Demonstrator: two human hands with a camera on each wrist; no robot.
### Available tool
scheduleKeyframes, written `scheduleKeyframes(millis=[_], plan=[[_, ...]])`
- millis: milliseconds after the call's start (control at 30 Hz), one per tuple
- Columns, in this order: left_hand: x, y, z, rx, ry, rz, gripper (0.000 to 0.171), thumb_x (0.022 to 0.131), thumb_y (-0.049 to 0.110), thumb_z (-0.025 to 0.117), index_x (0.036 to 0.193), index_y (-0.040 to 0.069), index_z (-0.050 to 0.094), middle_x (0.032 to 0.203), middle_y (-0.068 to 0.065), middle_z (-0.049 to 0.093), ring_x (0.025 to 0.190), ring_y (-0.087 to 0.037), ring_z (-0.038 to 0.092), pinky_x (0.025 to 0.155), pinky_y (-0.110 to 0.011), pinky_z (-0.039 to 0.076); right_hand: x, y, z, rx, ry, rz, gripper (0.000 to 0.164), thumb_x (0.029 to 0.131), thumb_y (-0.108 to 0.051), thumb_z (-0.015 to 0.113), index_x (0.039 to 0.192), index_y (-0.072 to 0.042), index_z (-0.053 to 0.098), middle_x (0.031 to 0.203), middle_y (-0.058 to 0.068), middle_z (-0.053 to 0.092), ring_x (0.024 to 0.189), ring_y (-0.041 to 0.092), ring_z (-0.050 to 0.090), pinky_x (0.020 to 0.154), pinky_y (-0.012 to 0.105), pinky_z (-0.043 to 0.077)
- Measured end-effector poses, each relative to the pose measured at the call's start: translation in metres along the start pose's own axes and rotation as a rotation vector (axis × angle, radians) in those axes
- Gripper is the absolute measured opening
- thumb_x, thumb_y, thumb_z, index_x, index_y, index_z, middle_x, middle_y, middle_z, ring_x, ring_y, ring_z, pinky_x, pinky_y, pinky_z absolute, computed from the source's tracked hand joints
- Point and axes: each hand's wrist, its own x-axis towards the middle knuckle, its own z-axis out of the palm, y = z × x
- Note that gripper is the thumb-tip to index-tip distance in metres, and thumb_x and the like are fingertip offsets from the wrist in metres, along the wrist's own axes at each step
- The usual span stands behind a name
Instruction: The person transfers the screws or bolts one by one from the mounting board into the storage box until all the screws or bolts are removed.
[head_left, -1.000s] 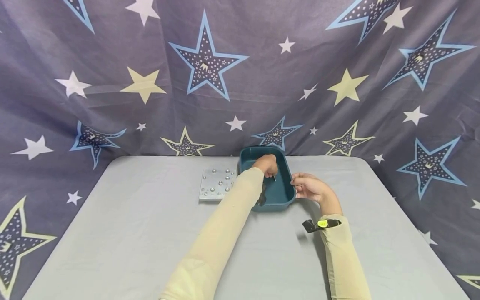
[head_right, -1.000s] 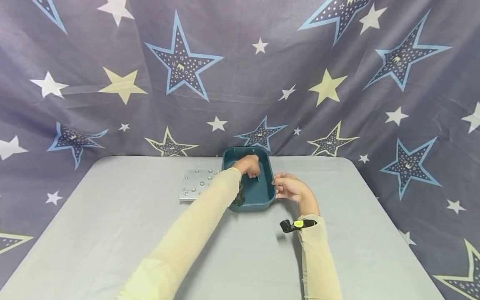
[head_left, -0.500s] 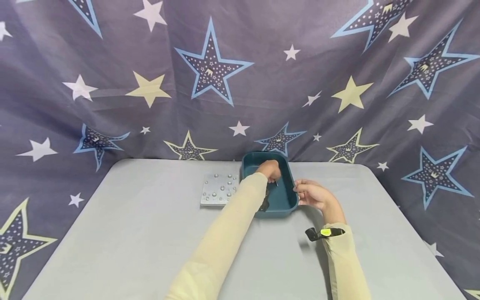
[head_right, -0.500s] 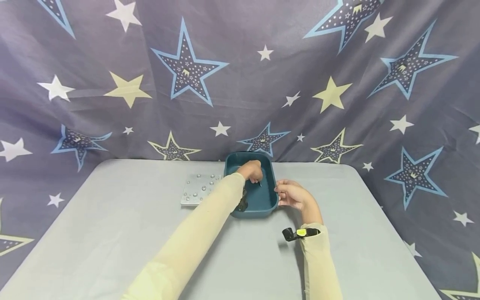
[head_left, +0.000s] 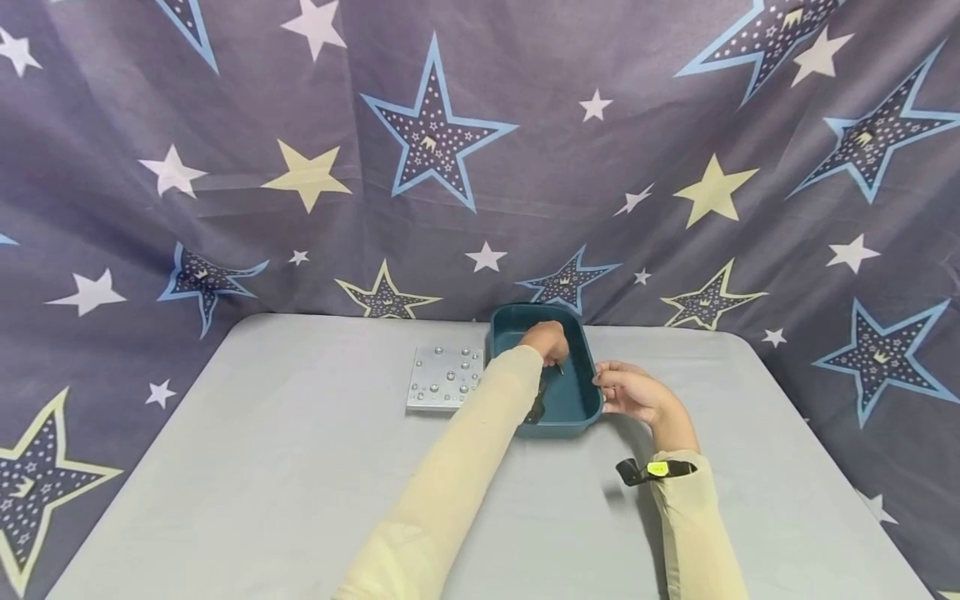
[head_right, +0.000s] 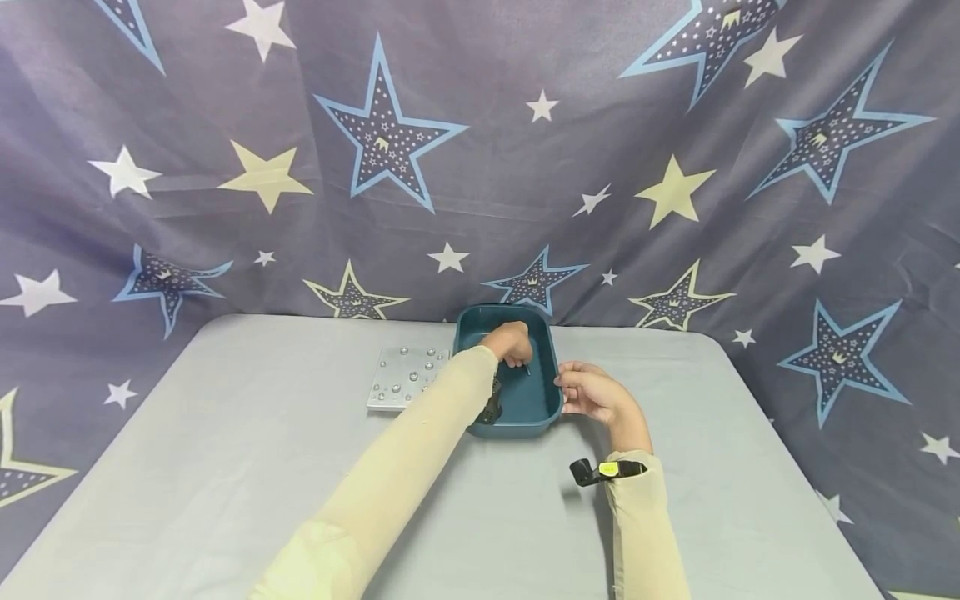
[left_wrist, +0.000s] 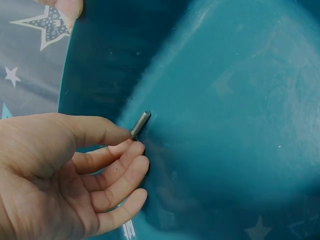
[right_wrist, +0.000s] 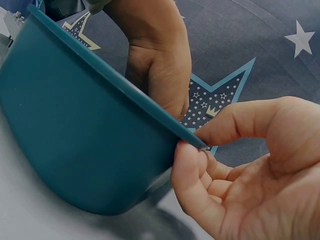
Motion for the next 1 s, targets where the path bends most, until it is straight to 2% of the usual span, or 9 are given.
scheduleKeyframes(millis=[300, 433, 500, 600, 667, 733, 800, 867, 1000], plan=[[0.017, 0.002, 0.005, 0.029, -0.038, -0.055, 0.017, 0.092, 0.004, 0.062, 0.109, 0.002, 0.066, 0.055, -0.002, 0.052, 0.042, -0.011, 0.047, 0.043, -0.022, 0.04, -0.001, -0.001, 0.002, 0.005, 0.011, 0.007, 0.016, 0.097, 0.002, 0.042, 0.096, -0.014, 0.047, 0.07, -0.007, 0.042, 0.062, 0.003, 0.041, 0.061, 0.021, 0.051], [0.008, 0.003, 0.0, 0.031, -0.041, -0.021, 0.019, 0.091, 0.002, 0.061, 0.108, 0.0, 0.067, 0.058, -0.003, 0.055, 0.046, -0.011, 0.05, 0.044, -0.021, 0.041, 0.0, 0.0, 0.001, 0.008, 0.013, 0.006, 0.014, 0.096, 0.001, 0.043, 0.097, -0.013, 0.046, 0.071, -0.007, 0.044, 0.062, 0.003, 0.043, 0.061, 0.021, 0.051], [0.001, 0.005, -0.005, 0.055, -0.066, -0.003, 0.022, 0.091, 0.004, 0.061, 0.111, -0.001, 0.067, 0.069, -0.005, 0.063, 0.056, -0.013, 0.059, 0.047, -0.021, 0.043, 0.0, 0.0, 0.001, 0.008, 0.004, 0.004, 0.014, 0.096, 0.001, 0.043, 0.099, -0.012, 0.046, 0.071, -0.008, 0.045, 0.063, 0.003, 0.044, 0.062, 0.021, 0.052], [-0.009, 0.01, -0.017, 0.108, -0.152, 0.007, 0.032, 0.096, 0.013, 0.061, 0.125, 0.002, 0.065, 0.107, -0.009, 0.072, 0.091, -0.017, 0.073, 0.062, -0.022, 0.052, 0.001, 0.0, 0.0, 0.014, -0.004, 0.003, 0.014, 0.096, 0.002, 0.042, 0.101, -0.011, 0.045, 0.07, -0.008, 0.046, 0.062, 0.003, 0.045, 0.062, 0.021, 0.053], [-0.015, 0.014, -0.025, 0.145, -0.21, 0.016, 0.04, 0.099, 0.022, 0.06, 0.135, 0.005, 0.061, 0.132, -0.01, 0.065, 0.114, -0.021, 0.069, 0.075, -0.024, 0.055, 0.0, 0.0, 0.0, 0.017, -0.015, 0.0, 0.014, 0.096, 0.002, 0.041, 0.102, -0.01, 0.045, 0.07, -0.008, 0.046, 0.062, 0.002, 0.046, 0.062, 0.021, 0.053], [-0.021, 0.018, -0.033, 0.164, -0.235, 0.024, 0.041, 0.1, 0.027, 0.059, 0.135, 0.007, 0.061, 0.138, -0.008, 0.061, 0.12, -0.023, 0.066, 0.079, -0.026, 0.055, 0.0, -0.001, -0.001, 0.027, -0.018, -0.001, 0.014, 0.096, 0.003, 0.04, 0.101, -0.01, 0.045, 0.069, -0.008, 0.046, 0.062, 0.002, 0.046, 0.062, 0.021, 0.053], [-0.025, 0.02, -0.039, 0.17, -0.223, 0.049, 0.028, 0.1, 0.028, 0.06, 0.118, 0.008, 0.066, 0.116, -0.006, 0.067, 0.1, -0.019, 0.067, 0.07, -0.023, 0.052, -0.001, -0.002, -0.001, 0.034, -0.018, -0.002, 0.015, 0.096, 0.003, 0.04, 0.101, -0.01, 0.046, 0.069, -0.008, 0.047, 0.062, 0.002, 0.046, 0.062, 0.021, 0.052], [-0.03, 0.021, -0.046, 0.176, -0.186, 0.094, 0.018, 0.099, 0.027, 0.06, 0.094, 0.009, 0.062, 0.084, -0.002, 0.061, 0.073, -0.014, 0.059, 0.058, -0.022, 0.043, -0.001, -0.002, -0.001, 0.036, -0.02, -0.003, 0.014, 0.096, 0.003, 0.04, 0.101, -0.009, 0.045, 0.069, -0.008, 0.046, 0.062, 0.002, 0.045, 0.061, 0.021, 0.052], [-0.044, 0.021, -0.063, 0.253, -0.104, 0.23, 0.035, 0.1, 0.024, 0.057, 0.069, 0.016, 0.044, 0.055, 0.006, 0.034, 0.049, -0.008, 0.032, 0.051, -0.023, 0.032, -0.001, -0.002, 0.0, 0.038, -0.019, 0.0, 0.015, 0.097, 0.003, 0.039, 0.102, -0.009, 0.045, 0.069, -0.008, 0.045, 0.061, 0.002, 0.044, 0.061, 0.021, 0.052]])
